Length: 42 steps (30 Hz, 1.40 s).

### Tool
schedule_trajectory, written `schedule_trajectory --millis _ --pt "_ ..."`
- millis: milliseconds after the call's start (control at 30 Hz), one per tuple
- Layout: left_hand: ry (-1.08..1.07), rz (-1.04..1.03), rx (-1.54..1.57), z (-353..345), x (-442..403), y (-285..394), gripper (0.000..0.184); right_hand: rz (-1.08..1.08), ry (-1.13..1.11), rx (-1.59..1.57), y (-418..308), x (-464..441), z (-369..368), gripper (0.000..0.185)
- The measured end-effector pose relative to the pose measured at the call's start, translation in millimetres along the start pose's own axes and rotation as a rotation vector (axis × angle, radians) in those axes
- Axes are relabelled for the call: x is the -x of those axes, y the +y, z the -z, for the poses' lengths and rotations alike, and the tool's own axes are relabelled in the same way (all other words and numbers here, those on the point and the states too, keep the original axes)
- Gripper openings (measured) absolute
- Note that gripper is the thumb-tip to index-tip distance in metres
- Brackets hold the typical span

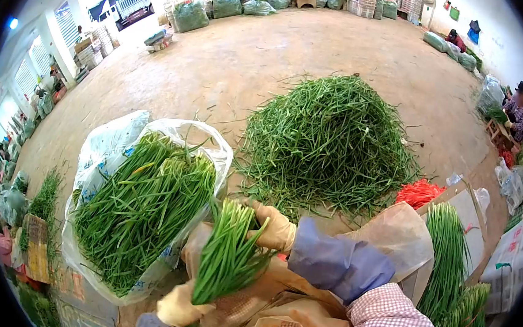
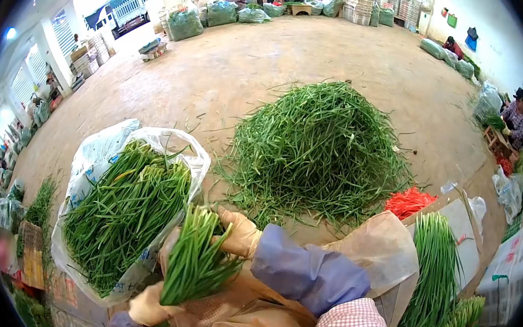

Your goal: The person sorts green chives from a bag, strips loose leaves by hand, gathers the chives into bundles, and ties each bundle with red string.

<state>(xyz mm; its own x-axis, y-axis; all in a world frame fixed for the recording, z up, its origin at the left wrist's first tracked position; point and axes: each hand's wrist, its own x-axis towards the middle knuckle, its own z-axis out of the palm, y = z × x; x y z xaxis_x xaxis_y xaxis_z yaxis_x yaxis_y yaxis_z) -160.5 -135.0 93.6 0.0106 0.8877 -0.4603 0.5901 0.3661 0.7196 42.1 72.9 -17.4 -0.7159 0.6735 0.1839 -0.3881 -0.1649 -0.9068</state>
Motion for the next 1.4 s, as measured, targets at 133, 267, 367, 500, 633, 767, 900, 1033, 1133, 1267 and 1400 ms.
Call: schedule_trajectory --millis 133,267,367,500,633,767,900,1033,1133,1267,1400 --pt "0.141 -0.028 -0.286 16 4 31 0.059 0.087 0.192 0.283 -38 10 -24 0.041" --pt "0.183 -0.046 -0.469 1 0 2 0.068 -0.054 0.308 -0.157 7 10 -21 0.036" --pt "0.212 -0.096 -0.608 -11 6 -11 0.085 -0.266 0.336 -0.704 -7 16 -34 0.043" --pt "0.343 -0.259 -0.731 -16 5 -8 0.096 -0.343 0.213 -0.895 4 8 -21 0.046" --pt "0.344 -0.186 -0.479 -24 -1 -20 0.096 -0.143 0.419 0.045 0 13 -18 0.03" --pt "0.35 -0.121 -0.467 -35 3 -22 0.093 -0.183 0.522 -0.294 -25 17 47 0.024" --pt "0.357 -0.115 -0.483 -44 7 -29 0.102 0.085 0.251 -0.5 -68 58 120 0.025" --pt "0.356 -0.094 -0.529 -49 6 -25 0.107 -0.228 0.68 0.953 -50 80 112 0.045" --pt "0.386 -0.117 -0.565 -55 4 -21 0.11 0.209 0.5 0.809 -90 74 41 0.048" --pt "0.371 -0.082 -0.578 -57 6 -14 0.108 0.442 0.001 1.294 -119 67 -19 0.059" --pt "0.379 -0.116 -0.578 -59 8 -17 0.109 0.273 -0.184 1.484 -83 64 -68 0.067"
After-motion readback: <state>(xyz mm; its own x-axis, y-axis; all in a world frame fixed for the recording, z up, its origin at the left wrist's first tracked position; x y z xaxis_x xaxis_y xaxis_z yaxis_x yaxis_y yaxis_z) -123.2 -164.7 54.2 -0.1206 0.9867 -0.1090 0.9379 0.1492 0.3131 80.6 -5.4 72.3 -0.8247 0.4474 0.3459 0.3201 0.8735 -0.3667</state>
